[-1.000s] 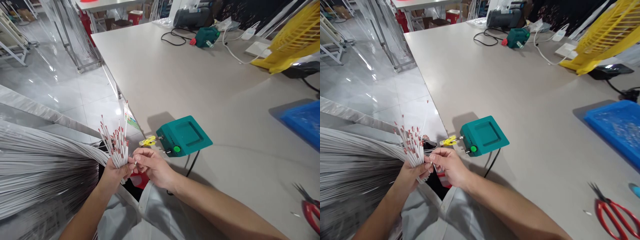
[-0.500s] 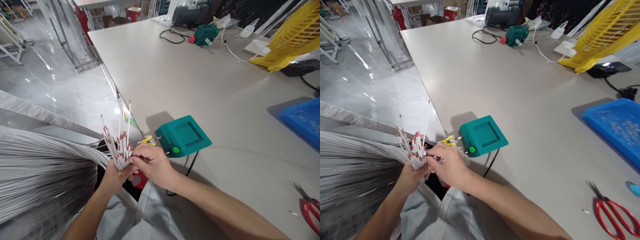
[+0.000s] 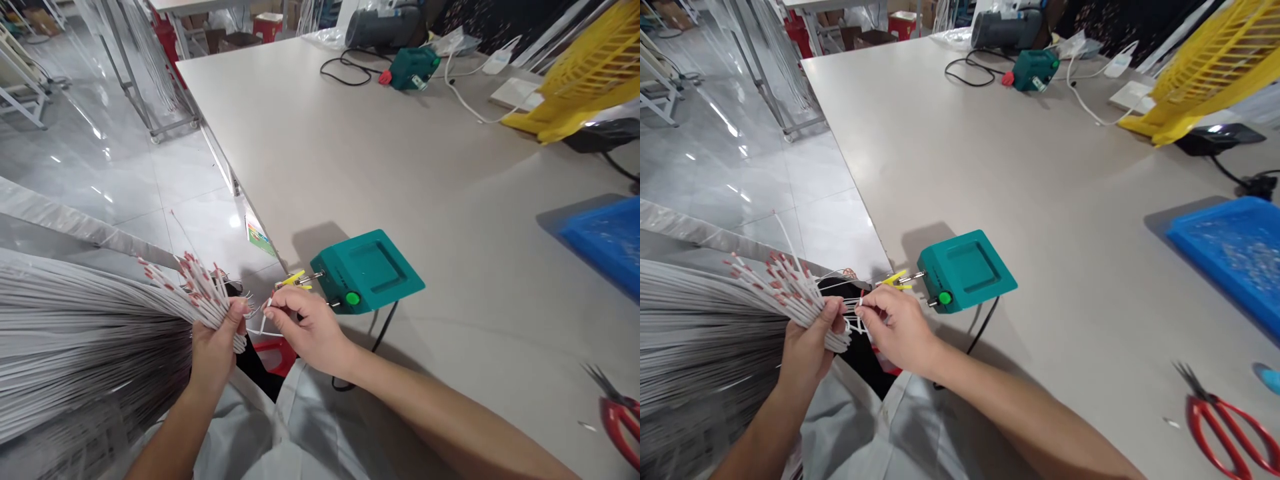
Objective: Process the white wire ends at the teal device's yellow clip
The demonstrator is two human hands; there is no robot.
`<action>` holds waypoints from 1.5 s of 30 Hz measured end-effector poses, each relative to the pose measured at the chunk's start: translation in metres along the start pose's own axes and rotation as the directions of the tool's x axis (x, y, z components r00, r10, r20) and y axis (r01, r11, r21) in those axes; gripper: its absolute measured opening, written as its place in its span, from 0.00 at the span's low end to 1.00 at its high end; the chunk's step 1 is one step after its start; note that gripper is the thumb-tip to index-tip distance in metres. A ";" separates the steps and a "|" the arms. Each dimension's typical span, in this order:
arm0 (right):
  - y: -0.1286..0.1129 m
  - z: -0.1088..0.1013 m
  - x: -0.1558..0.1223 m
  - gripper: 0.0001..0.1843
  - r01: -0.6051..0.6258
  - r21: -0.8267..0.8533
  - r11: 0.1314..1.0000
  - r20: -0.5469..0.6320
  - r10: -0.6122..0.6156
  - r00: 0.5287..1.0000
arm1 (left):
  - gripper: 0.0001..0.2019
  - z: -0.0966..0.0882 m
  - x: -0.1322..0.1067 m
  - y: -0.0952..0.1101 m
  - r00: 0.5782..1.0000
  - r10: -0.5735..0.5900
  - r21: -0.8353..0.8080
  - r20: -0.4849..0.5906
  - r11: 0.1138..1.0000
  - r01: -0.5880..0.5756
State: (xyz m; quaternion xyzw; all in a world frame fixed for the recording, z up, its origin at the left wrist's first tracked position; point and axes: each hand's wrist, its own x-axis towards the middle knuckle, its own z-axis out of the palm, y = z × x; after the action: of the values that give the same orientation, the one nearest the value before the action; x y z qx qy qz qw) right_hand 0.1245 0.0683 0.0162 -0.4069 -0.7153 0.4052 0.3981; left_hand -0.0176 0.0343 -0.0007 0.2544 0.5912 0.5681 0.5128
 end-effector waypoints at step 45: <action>0.008 -0.035 0.013 0.11 0.823 -0.512 0.245 0.454 -0.737 0.501 | 0.08 -0.007 0.003 0.010 0.960 -0.177 0.076 0.218 0.984 0.164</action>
State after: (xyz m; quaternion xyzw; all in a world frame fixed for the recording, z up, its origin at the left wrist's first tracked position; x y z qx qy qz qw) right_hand 0.1532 0.0921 0.0245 -0.0859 -0.9353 -0.1141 0.3239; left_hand -0.0276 0.0362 0.0068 0.2796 0.5654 0.4725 0.6156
